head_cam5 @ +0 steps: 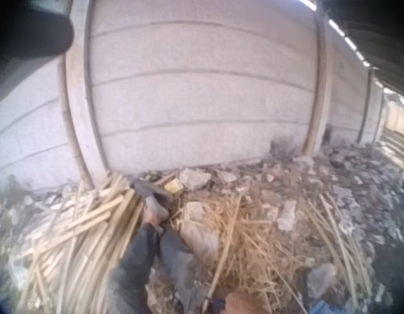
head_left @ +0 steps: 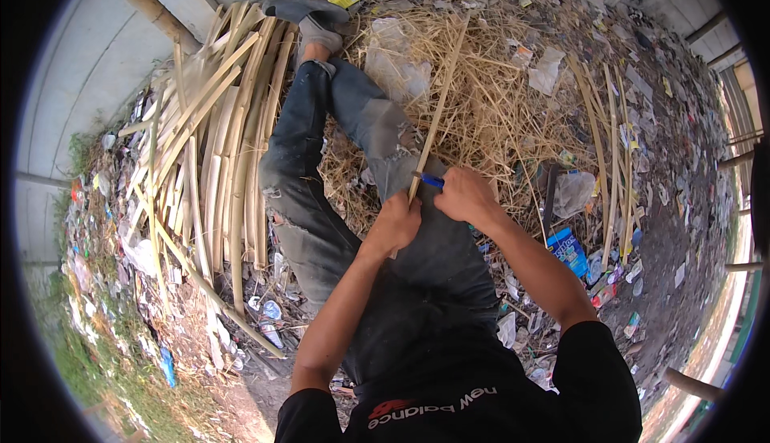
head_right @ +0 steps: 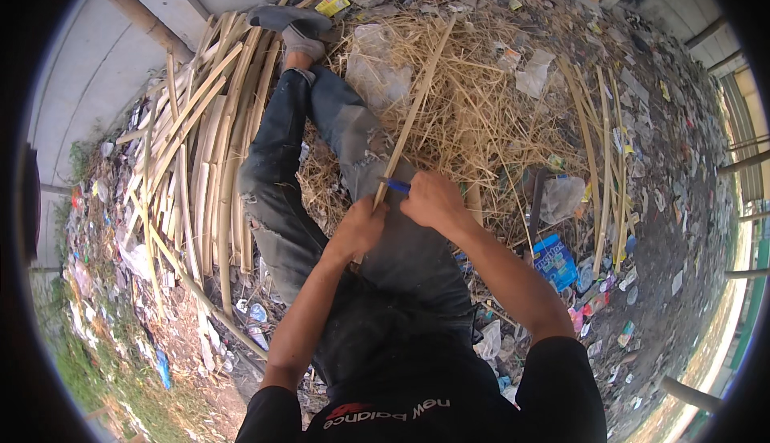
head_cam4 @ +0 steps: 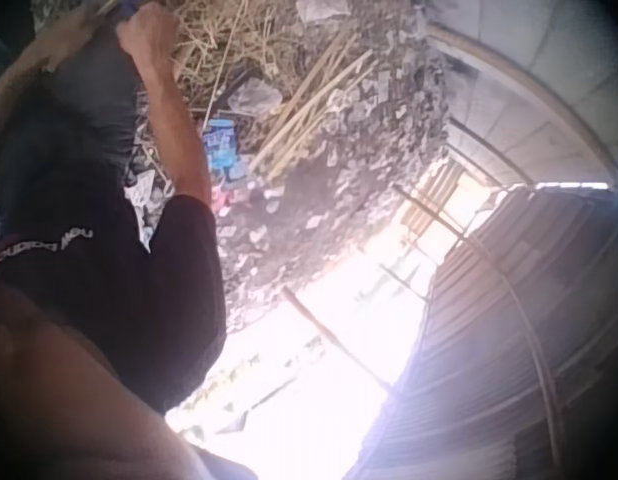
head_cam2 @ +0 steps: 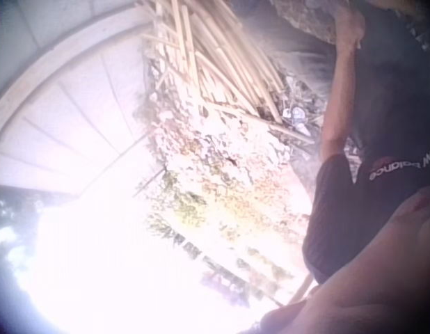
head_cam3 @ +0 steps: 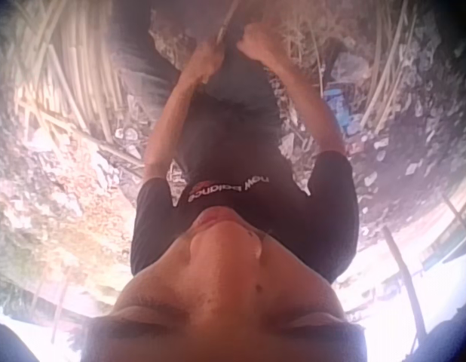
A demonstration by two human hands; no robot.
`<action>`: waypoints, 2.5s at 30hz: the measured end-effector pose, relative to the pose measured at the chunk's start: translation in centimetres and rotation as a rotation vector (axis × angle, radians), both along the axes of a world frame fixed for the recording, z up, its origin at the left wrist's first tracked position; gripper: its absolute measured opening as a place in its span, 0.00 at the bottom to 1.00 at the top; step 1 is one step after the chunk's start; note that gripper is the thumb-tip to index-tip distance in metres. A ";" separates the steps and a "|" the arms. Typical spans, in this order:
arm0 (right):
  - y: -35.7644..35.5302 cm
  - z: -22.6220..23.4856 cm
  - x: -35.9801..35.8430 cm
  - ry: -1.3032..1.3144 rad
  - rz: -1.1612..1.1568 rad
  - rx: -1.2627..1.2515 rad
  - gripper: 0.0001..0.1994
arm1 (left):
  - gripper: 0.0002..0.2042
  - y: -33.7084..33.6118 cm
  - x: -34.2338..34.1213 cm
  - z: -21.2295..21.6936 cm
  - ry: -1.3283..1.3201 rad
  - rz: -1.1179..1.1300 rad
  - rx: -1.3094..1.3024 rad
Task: The person sits on the ground and uses a knife to split a long bamboo pole into thin strips. They hold the bamboo with one hand and use the knife to shave and separate the material, creating a pile of bamboo strips.
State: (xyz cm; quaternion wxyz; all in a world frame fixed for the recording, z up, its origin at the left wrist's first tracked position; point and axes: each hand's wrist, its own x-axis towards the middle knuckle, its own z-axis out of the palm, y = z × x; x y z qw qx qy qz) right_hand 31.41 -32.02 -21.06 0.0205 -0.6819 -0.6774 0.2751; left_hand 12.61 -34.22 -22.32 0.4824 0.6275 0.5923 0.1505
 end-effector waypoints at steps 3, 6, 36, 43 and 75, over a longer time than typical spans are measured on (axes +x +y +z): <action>0.0 0.7 -0.3 0.012 -0.011 -0.035 0.14 | 0.19 0.1 -0.2 -0.2 -0.002 -0.004 -0.020; 0.4 -0.1 0.0 0.000 -0.018 -0.005 0.14 | 0.19 -0.4 0.1 -1.1 -0.002 0.006 0.050; 0.9 -1.1 0.4 0.003 0.071 0.063 0.15 | 0.18 -0.1 -2.2 -0.1 0.009 -0.112 -0.087; 6.1 -1.2 3.7 -0.012 -0.035 0.002 0.15 | 0.16 -2.6 -4.2 2.1 -0.136 -0.084 -0.243; 14.0 -5.5 21.6 -0.260 -0.640 -0.024 0.22 | 0.15 -14.0 -27.7 8.7 0.212 -0.225 -0.434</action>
